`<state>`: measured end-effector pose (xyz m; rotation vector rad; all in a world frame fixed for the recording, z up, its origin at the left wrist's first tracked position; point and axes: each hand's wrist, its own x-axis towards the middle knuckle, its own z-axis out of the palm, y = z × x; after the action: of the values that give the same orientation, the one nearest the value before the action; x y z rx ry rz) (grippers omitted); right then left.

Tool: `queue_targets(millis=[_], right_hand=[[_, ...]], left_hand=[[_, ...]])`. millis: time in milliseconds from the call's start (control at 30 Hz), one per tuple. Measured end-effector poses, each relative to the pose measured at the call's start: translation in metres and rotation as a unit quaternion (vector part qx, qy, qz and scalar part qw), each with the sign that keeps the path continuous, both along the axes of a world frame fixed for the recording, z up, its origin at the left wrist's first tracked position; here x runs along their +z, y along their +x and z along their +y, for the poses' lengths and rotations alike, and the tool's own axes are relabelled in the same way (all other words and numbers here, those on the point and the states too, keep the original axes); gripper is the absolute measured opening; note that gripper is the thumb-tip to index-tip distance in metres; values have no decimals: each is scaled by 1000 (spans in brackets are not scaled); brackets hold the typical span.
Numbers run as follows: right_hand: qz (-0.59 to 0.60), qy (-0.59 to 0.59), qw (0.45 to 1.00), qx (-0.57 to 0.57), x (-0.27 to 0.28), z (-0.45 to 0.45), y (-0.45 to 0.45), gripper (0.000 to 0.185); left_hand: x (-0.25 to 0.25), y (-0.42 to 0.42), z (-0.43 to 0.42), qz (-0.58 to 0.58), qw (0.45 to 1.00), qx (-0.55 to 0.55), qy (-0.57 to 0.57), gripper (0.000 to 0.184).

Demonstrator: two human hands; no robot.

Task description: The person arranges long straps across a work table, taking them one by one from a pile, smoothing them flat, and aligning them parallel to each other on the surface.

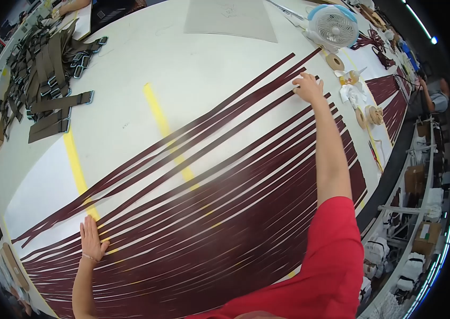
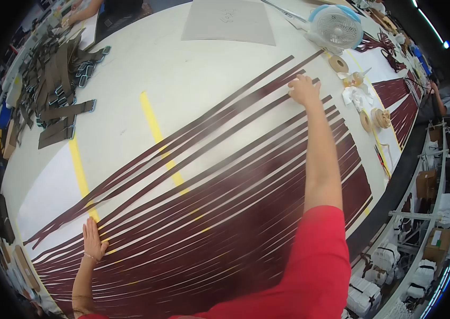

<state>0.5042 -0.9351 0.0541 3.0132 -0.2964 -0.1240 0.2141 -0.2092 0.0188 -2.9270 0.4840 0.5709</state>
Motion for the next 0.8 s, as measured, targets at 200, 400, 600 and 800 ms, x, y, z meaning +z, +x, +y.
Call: queue_targets(millis=[200,400,600,800], right_hand=[[-106,66,992,-24,-63,48,-52,60],[-52,73,995,-35,-65,51,-79,66],[2,54,997,-61,-59,55,-109,66],[-144,-16,988,51,-46,81,-114,39]], left_hand=[[16,2,-10,16,999,27,13,82],[-9,-7,-44,-34,997,56,-52,75],[-1,-19,-41,-53,997,47,-20,74],[-1,-19,-40,-165,985,-16,-57,61]])
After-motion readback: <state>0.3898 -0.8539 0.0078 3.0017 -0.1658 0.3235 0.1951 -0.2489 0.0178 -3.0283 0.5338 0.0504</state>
